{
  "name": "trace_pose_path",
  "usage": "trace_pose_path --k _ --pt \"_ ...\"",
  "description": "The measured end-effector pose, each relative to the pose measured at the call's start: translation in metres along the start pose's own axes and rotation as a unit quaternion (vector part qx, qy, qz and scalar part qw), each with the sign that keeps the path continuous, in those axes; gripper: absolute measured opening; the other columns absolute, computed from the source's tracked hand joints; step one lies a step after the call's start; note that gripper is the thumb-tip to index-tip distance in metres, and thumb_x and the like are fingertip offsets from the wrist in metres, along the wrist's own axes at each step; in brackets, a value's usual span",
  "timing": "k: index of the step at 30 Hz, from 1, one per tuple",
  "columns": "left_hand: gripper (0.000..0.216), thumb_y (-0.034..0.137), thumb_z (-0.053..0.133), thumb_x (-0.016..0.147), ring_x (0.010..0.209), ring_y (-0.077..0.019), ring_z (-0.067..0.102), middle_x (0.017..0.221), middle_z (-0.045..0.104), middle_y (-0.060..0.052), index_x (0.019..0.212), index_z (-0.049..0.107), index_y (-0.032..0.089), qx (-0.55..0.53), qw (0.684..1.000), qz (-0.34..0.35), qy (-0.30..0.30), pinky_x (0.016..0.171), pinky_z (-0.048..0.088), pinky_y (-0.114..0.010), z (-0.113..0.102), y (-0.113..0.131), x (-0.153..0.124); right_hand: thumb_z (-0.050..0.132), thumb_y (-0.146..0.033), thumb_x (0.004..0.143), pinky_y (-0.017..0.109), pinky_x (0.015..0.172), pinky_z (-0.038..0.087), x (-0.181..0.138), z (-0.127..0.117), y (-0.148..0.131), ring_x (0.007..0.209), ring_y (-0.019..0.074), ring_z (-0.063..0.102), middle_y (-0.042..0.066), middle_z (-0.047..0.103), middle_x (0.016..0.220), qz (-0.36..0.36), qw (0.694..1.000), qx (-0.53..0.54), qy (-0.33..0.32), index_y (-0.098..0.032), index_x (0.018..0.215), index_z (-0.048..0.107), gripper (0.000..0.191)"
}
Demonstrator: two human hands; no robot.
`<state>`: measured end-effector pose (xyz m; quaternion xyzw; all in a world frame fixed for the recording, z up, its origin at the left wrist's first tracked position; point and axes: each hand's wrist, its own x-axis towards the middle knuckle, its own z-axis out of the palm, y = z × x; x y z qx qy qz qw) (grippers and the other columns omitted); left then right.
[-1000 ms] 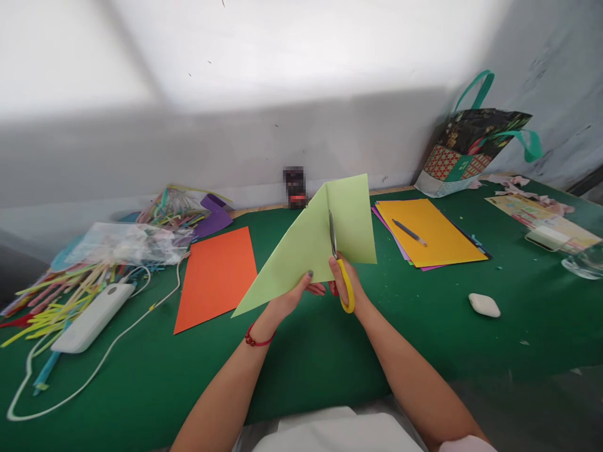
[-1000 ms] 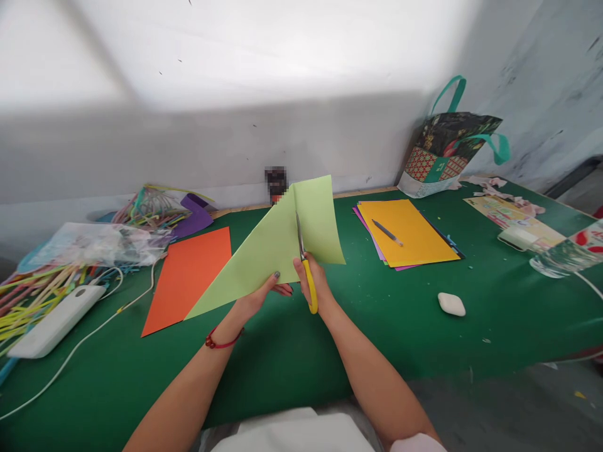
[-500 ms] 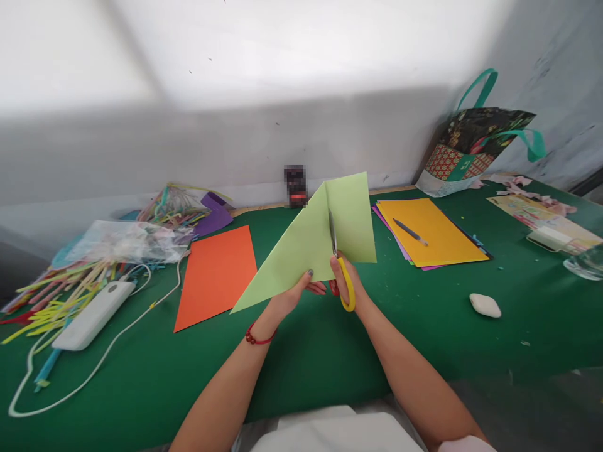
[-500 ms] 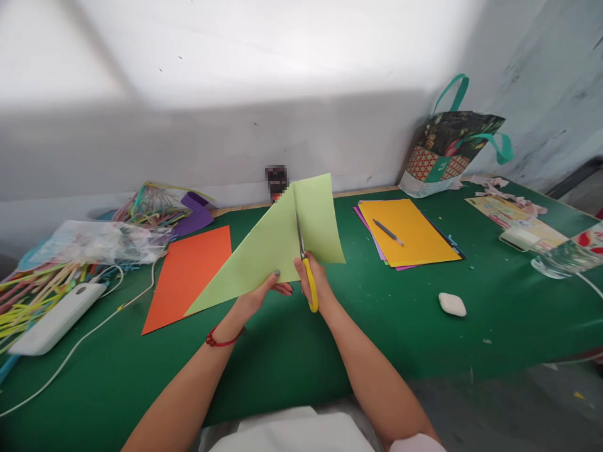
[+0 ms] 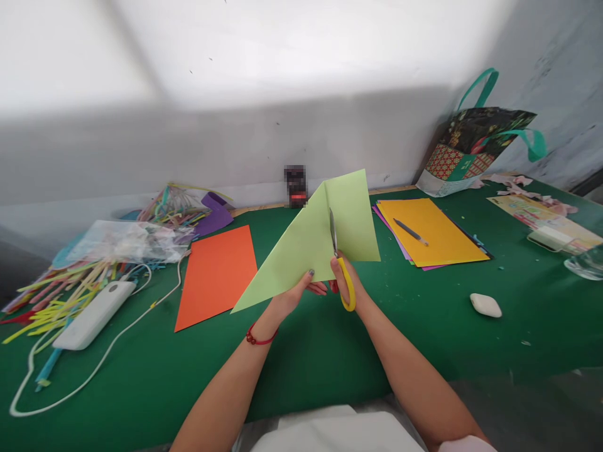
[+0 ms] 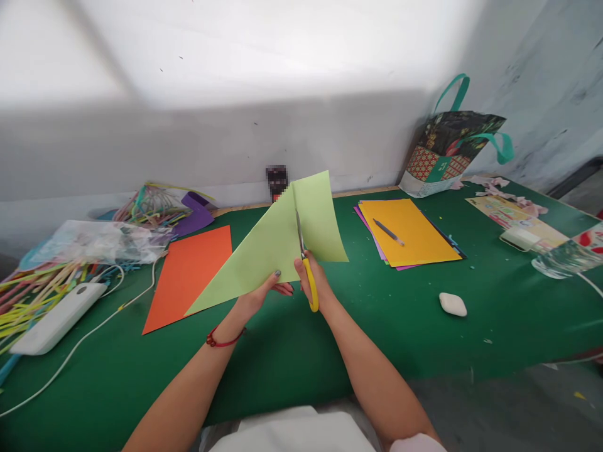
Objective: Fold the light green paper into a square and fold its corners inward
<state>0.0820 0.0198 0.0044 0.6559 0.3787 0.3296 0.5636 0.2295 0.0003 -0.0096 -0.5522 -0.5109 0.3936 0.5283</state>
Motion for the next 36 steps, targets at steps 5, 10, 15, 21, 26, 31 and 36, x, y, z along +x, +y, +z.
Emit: trace_pose_path --k 5,10,15,21,26,31,36 --pt "0.043 0.054 0.047 0.084 0.065 -0.0204 0.069 0.066 0.072 -0.001 0.065 0.069 0.022 0.003 1.0 0.019 -0.002 0.076 0.059 -0.037 0.0014 -0.0015 -0.0006 0.031 -0.083 0.072 0.028 0.038 0.035 -0.0009 0.0015 -0.0008 0.034 0.0133 0.041 -0.007 0.04 0.043 0.012 1.0 0.004 0.013 -0.02 0.088 0.047 0.068" --pt "0.045 0.056 0.046 0.084 0.066 -0.0205 0.068 0.067 0.072 -0.002 0.067 0.07 0.022 0.016 1.0 0.02 0.004 0.076 0.059 -0.037 0.0027 -0.0016 -0.0008 0.028 -0.086 0.069 0.029 0.038 0.036 -0.0022 0.002 -0.0033 0.033 0.0135 0.042 -0.006 0.04 0.042 0.016 1.0 0.007 0.01 -0.022 0.081 0.047 0.068" --pt "0.046 0.056 0.044 0.084 0.066 -0.0212 0.068 0.068 0.072 -0.003 0.067 0.07 0.022 0.02 1.0 0.016 0.002 0.077 0.058 -0.037 0.0027 -0.0025 -0.0008 0.029 -0.086 0.07 0.029 0.038 0.035 -0.0021 0.0018 -0.0028 0.035 0.0144 0.041 -0.005 0.041 0.043 0.016 1.0 0.005 0.019 -0.022 0.082 0.047 0.067" --pt "0.043 0.052 0.044 0.086 0.067 -0.0213 0.068 0.069 0.072 -0.002 0.069 0.072 0.023 0.008 1.0 0.023 -0.005 0.078 0.057 -0.039 0.001 -0.0063 -0.0006 0.032 -0.082 0.073 0.029 0.039 0.036 -0.002 0.0022 -0.0015 0.039 0.0161 0.044 -0.004 0.043 0.046 0.023 0.999 0.009 0.021 -0.023 0.085 0.049 0.063" --pt "0.044 0.053 0.044 0.087 0.07 -0.0213 0.069 0.071 0.073 -0.002 0.071 0.072 0.023 0.012 1.0 0.023 -0.011 0.081 0.057 -0.038 0.0006 -0.0069 -0.0006 0.03 -0.081 0.075 0.029 0.036 0.034 -0.0028 0.0029 0.0001 0.032 0.0139 0.039 -0.006 0.041 0.043 0.029 0.999 0.022 0.009 -0.023 0.084 0.047 0.061" --pt "0.045 0.054 0.045 0.086 0.07 -0.0214 0.069 0.071 0.073 -0.003 0.07 0.072 0.022 0.0 0.999 0.03 -0.011 0.08 0.057 -0.038 0.0008 -0.0086 0.0001 0.029 -0.083 0.073 0.028 0.036 0.036 -0.0028 0.003 -0.0014 0.033 0.0143 0.042 -0.006 0.042 0.042 0.021 1.0 0.011 0.021 -0.024 0.081 0.046 0.063" --pt "0.046 0.054 0.044 0.086 0.07 -0.0206 0.069 0.072 0.073 -0.002 0.071 0.071 0.02 0.006 1.0 0.022 -0.011 0.08 0.057 -0.037 0.0003 -0.01 0.0008 0.028 -0.084 0.072 0.028 0.035 0.036 -0.0041 0.0031 -0.0051 0.03 0.0135 0.041 -0.007 0.04 0.04 0.028 0.999 0.011 0.024 -0.023 0.08 0.046 0.064"
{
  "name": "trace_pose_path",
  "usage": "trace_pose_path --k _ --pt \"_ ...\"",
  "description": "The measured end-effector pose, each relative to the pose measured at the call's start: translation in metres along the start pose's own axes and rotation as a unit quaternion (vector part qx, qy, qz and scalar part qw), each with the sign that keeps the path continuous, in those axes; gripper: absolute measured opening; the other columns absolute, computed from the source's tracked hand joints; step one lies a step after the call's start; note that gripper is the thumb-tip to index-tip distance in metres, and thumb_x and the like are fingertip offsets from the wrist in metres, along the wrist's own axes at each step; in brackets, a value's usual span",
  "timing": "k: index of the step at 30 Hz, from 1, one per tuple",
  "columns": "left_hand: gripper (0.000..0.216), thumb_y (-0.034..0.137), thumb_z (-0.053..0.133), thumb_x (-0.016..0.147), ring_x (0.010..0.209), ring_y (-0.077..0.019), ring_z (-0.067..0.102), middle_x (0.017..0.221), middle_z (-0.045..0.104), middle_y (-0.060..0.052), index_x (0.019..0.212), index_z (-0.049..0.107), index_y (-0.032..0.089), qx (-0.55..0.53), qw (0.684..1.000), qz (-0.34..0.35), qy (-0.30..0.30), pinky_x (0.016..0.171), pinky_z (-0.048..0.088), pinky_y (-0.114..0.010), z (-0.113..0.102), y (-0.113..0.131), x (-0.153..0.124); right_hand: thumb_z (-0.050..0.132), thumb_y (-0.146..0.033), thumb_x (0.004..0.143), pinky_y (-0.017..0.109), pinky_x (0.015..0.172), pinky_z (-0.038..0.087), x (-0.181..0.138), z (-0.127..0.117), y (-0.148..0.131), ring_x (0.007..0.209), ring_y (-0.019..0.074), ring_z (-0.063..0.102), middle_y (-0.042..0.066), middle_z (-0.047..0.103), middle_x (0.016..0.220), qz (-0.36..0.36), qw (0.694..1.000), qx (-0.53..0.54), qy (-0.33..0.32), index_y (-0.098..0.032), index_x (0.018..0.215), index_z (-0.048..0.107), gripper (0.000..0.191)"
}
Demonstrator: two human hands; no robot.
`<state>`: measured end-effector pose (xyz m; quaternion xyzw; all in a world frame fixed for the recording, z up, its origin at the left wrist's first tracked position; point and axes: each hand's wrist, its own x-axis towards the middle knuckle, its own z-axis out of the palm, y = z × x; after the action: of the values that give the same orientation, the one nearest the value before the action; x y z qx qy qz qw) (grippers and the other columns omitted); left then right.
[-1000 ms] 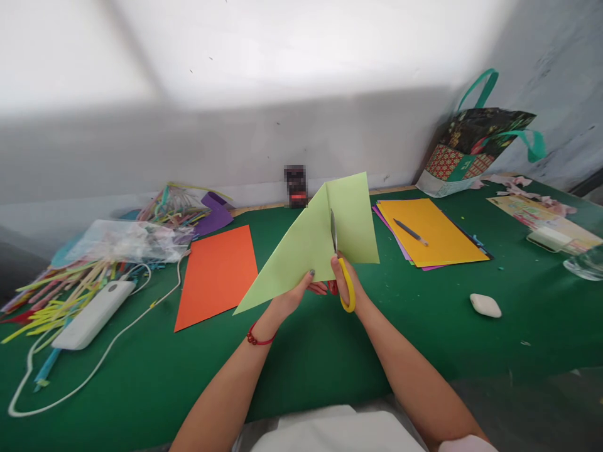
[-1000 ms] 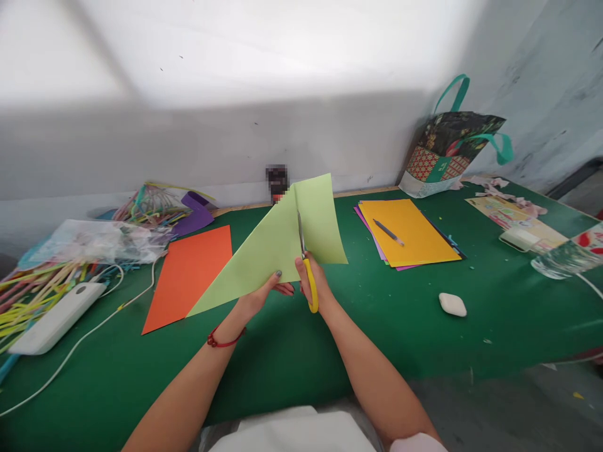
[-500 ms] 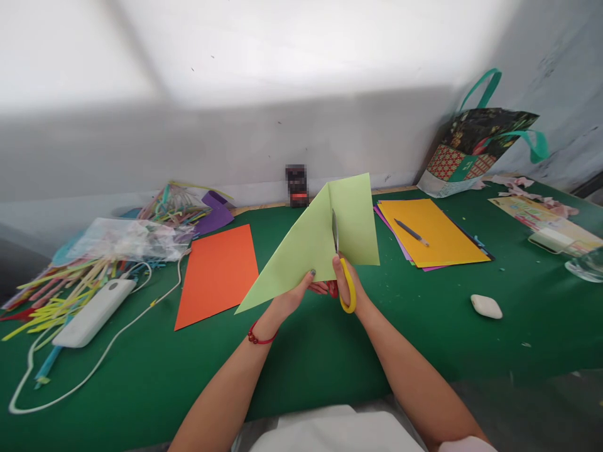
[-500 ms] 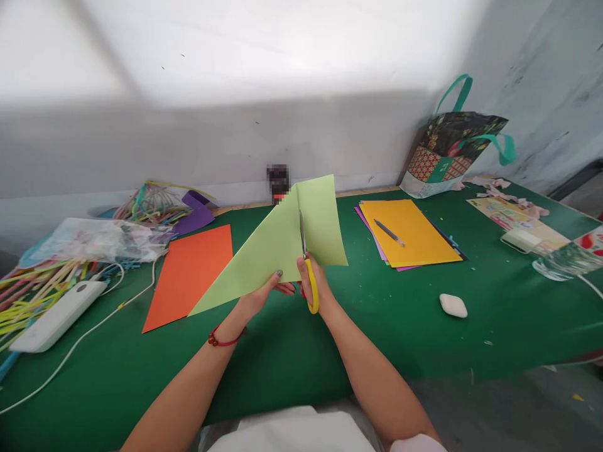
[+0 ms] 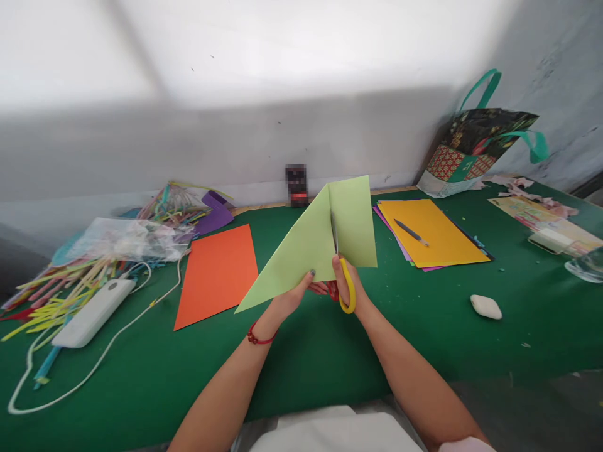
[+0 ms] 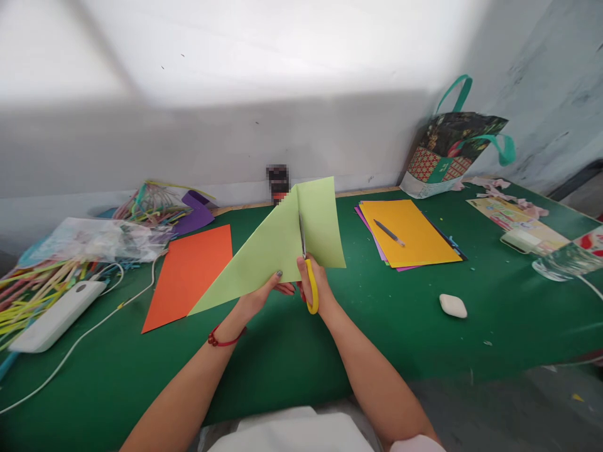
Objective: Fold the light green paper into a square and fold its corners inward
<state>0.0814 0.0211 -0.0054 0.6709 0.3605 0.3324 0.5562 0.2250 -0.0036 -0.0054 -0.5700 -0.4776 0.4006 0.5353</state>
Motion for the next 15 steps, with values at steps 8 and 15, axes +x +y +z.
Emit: trace_pose_path --k 8,15 --pt "0.044 0.052 0.046 0.085 0.07 -0.0211 0.069 0.071 0.073 -0.003 0.068 0.07 0.02 -0.006 1.0 -0.011 0.001 0.079 0.056 -0.037 -0.0002 -0.0008 0.0007 0.032 -0.081 0.074 0.026 0.029 0.034 -0.0006 0.0002 0.002 0.025 0.0128 0.038 -0.009 0.038 0.036 0.022 1.0 0.02 -0.009 -0.022 0.081 0.047 0.061" --pt "0.042 0.053 0.052 0.08 0.063 -0.0207 0.068 0.068 0.072 -0.004 0.07 0.069 0.017 -0.058 0.998 -0.028 0.001 0.071 0.057 -0.037 0.0005 0.005 0.0012 0.033 -0.081 0.074 0.026 0.029 0.033 0.0002 -0.0002 0.0023 0.026 0.0132 0.039 -0.008 0.039 0.037 0.023 1.0 0.006 -0.003 -0.022 0.083 0.049 0.062"
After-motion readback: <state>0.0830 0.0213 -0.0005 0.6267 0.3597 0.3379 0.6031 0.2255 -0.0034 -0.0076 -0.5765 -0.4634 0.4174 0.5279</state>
